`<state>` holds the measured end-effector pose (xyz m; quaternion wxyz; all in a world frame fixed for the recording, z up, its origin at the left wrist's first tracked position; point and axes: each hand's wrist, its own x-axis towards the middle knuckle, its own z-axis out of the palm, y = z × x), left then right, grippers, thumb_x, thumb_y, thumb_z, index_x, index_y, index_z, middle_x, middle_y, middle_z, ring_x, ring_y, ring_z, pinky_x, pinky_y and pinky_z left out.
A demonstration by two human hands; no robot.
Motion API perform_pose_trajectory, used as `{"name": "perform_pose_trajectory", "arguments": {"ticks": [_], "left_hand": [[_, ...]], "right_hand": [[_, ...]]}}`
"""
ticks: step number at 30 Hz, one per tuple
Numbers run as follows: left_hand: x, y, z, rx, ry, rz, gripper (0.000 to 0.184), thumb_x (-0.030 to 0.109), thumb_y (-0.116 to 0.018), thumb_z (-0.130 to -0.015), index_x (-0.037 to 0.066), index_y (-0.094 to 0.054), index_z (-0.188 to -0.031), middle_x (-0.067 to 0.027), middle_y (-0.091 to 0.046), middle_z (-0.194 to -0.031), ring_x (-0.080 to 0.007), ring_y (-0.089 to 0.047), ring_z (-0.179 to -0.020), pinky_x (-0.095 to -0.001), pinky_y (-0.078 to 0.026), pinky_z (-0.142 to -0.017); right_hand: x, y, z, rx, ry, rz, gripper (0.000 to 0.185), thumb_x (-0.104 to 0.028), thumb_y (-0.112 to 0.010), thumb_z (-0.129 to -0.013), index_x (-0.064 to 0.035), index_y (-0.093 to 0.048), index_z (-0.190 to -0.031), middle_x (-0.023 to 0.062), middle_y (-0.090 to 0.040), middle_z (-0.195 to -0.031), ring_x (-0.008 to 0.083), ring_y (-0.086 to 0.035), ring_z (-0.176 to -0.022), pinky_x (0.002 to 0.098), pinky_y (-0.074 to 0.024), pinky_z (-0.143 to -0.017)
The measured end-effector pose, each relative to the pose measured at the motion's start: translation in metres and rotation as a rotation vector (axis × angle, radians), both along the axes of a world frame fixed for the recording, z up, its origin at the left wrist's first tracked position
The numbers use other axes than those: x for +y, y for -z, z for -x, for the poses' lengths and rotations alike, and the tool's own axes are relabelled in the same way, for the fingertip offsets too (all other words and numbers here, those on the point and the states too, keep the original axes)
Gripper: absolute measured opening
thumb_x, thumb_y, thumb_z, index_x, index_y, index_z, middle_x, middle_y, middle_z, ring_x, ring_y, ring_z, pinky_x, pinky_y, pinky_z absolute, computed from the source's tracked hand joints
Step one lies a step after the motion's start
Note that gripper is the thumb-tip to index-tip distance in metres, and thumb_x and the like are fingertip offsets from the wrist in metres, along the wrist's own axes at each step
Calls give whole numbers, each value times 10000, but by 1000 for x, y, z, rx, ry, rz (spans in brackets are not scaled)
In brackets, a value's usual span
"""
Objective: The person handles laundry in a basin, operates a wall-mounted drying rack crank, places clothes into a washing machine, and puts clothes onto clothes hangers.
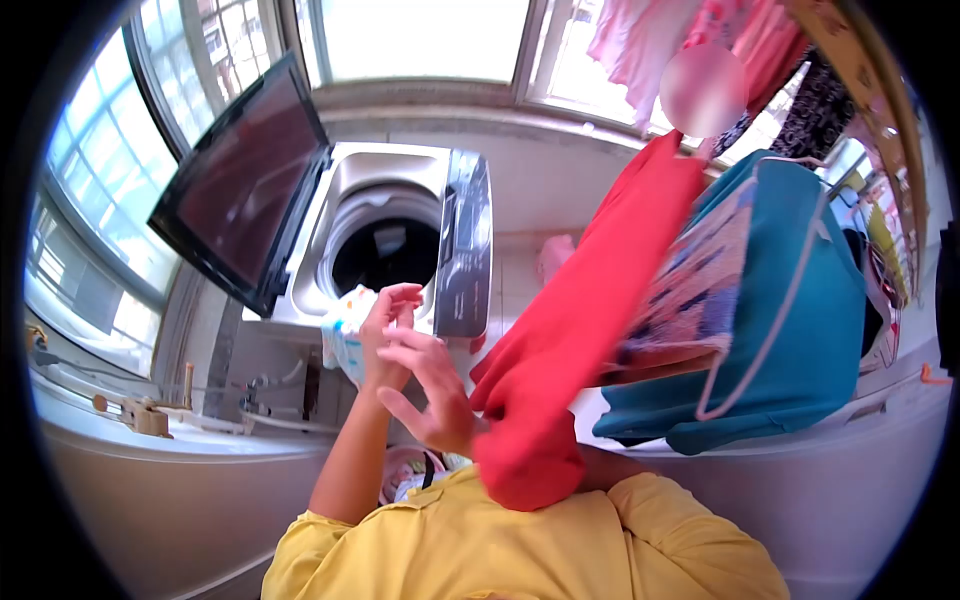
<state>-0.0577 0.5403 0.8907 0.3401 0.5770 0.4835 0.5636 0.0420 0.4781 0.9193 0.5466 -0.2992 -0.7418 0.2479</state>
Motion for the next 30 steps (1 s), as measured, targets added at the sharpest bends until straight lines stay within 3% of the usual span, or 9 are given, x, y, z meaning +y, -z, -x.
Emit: {"name": "perform_pose_trajectory", "arguments": {"ticks": [8,13,16,19,21,23,25,27,30], "left_hand": [[-54,-168,-72,-435,465,-94,355,237,-516,-924,-17,-523,-1171,-95,-563,-1145,-152,-546,-996,-277,-405,-874],[-69,-223,-116,-440,546,-226,528,392,-366,-951,-4,-435,-1294,-161,-478,-1281,-207,-430,-1201,-384,-373,-965],[-68,-236,-154,-134,505,-91,575,418,-481,-893,1,-445,-1288,-104,-525,-1188,-182,-511,-1085,-312,-384,-923],[-94,-249,-174,-76,548,-98,415,192,-542,-796,14,-517,-1170,-56,-570,-988,-102,-552,-828,-232,-445,-788],[-86,-240,-174,-132,522,-97,384,161,-529,-793,13,-525,-1147,-53,-568,-960,-91,-543,-797,-214,-443,-756],[-82,-232,-173,-183,498,-102,355,130,-517,-790,12,-533,-1124,-50,-566,-931,-80,-535,-767,-197,-442,-724],[-80,-229,-174,29,391,-249,308,145,-502,-811,-3,-552,-1077,-58,-562,-954,-89,-552,-766,-202,-439,-740],[-78,-229,-171,104,308,-383,277,157,-504,-819,5,-573,-1040,-76,-586,-965,-143,-569,-835,-246,-442,-781],[-84,-232,-164,444,37,-620,276,218,-573,-798,38,-587,-1006,-105,-610,-961,-237,-531,-976,-338,-407,-860]], "right_hand": [[-70,-97,-87,763,-1042,857,553,-363,-511,-901,-34,-385,-1327,171,-396,-1361,261,-346,-1290,372,-257,-1062],[-134,-124,-137,548,-1594,933,832,-614,-335,-891,-35,-103,-1441,168,-213,-1468,233,-209,-1365,369,-143,-1105],[-143,-150,-167,-136,-1208,713,963,-749,-322,-802,-81,-87,-1454,125,-230,-1465,234,-209,-1358,382,-147,-1096],[-156,-144,-171,66,-1437,467,997,-758,-284,-802,-8,-110,-1436,183,-194,-1470,262,-159,-1377,386,-134,-1089],[-174,-125,-170,240,-1590,375,1092,-839,-303,-716,-73,-56,-1453,176,-228,-1458,300,-259,-1338,427,-224,-1069],[-185,-134,-178,685,-1961,247,1113,-502,-705,-729,31,-12,-1419,264,-304,-1400,376,-362,-1278,477,-258,-1072],[-200,-164,-188,1172,-1750,415,980,-789,-301,-769,-76,-200,-1435,199,-413,-1336,322,-417,-1229,451,-369,-969],[-181,-175,-209,1245,-1640,391,996,-786,-291,-775,-50,-169,-1435,221,-455,-1269,341,-518,-1086,405,-434,-882],[-154,-186,-225,830,-881,314,430,-356,-404,-948,6,-497,-1163,200,-554,-1093,244,-563,-893,366,-465,-781]]}}
